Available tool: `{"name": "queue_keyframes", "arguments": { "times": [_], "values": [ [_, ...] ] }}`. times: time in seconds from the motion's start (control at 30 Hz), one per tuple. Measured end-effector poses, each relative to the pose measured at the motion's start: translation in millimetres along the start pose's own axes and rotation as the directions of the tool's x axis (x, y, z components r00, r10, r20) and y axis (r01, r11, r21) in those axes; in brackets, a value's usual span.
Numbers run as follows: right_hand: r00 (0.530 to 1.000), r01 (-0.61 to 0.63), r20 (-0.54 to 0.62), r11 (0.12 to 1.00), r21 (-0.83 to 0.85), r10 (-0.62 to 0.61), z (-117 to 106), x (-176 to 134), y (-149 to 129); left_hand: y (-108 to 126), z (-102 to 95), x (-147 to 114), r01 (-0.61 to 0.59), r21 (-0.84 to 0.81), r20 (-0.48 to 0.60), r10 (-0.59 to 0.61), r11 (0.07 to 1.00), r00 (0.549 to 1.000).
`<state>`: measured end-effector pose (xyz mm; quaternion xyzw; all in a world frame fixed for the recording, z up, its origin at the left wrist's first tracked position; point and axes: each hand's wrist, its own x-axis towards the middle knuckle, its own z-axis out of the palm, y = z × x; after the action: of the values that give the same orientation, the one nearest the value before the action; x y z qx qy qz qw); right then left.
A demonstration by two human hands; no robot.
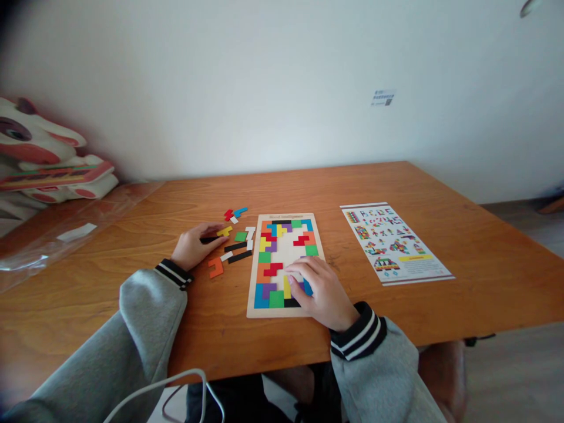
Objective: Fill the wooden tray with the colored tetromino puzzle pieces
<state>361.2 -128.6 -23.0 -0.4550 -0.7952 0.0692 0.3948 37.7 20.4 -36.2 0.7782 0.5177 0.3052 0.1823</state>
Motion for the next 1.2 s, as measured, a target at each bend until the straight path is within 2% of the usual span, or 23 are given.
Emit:
{"name": "queue_keyframes", "arguments": {
  "times": [0.2, 0.5, 0.6, 0.73, 0.8, 0.9, 0.97, 1.03, 1.13, 1.2],
  "values": [
    [1.000, 0.008, 0.003, 1.000, 0.007, -0.008, 0, 0, 0, -1, -1.0, 2, 0.001, 0.085, 0.028, -0.003, 0.996, 1.000],
    [0.999, -0.025, -0.039, 1.000, -0.002, 0.025, -2, 2, -1, 2, 0.4, -2, -0.148, 0.233, -0.008, 0.154, 0.961, 0.988],
    [0.998, -0.040, -0.044, 0.999, -0.020, 0.039, -2, 1, 0, 1, -0.4, -2, -0.173, 0.239, -0.012, 0.181, 0.955, 0.983],
    [0.998, -0.048, -0.044, 0.998, -0.036, 0.046, -1, 0, 1, 7, -2.1, -4, -0.210, 0.180, -0.092, 0.229, 0.961, 0.969],
    [0.997, -0.049, -0.058, 0.998, -0.044, 0.046, 0, 0, 1, 16, 0.1, -8, -0.278, 0.105, -0.148, 0.291, 0.955, 0.945],
    [0.997, -0.027, -0.074, 0.998, -0.050, 0.023, 1, 0, -2, 41, 10.1, -18, -0.447, -0.037, -0.194, 0.432, 0.894, 0.881],
    [0.997, 0.011, -0.077, 0.999, -0.050, -0.015, 1, 1, -5, 62, 20.1, -28, -0.546, -0.102, -0.161, 0.528, 0.832, 0.834],
    [0.995, 0.063, -0.068, 0.997, -0.043, -0.066, 2, 2, -7, 83, 30.4, -38, -0.593, -0.149, -0.127, 0.580, 0.791, 0.805],
    [0.988, 0.152, -0.030, 0.988, -0.028, -0.153, 2, 2, -7, 105, 42.5, -48, -0.613, -0.259, -0.064, 0.620, 0.747, 0.782],
    [0.980, 0.199, -0.012, 0.980, -0.030, -0.200, 2, 1, -5, 111, 47.3, -51, -0.621, -0.316, -0.023, 0.649, 0.717, 0.761]
  ]
}}
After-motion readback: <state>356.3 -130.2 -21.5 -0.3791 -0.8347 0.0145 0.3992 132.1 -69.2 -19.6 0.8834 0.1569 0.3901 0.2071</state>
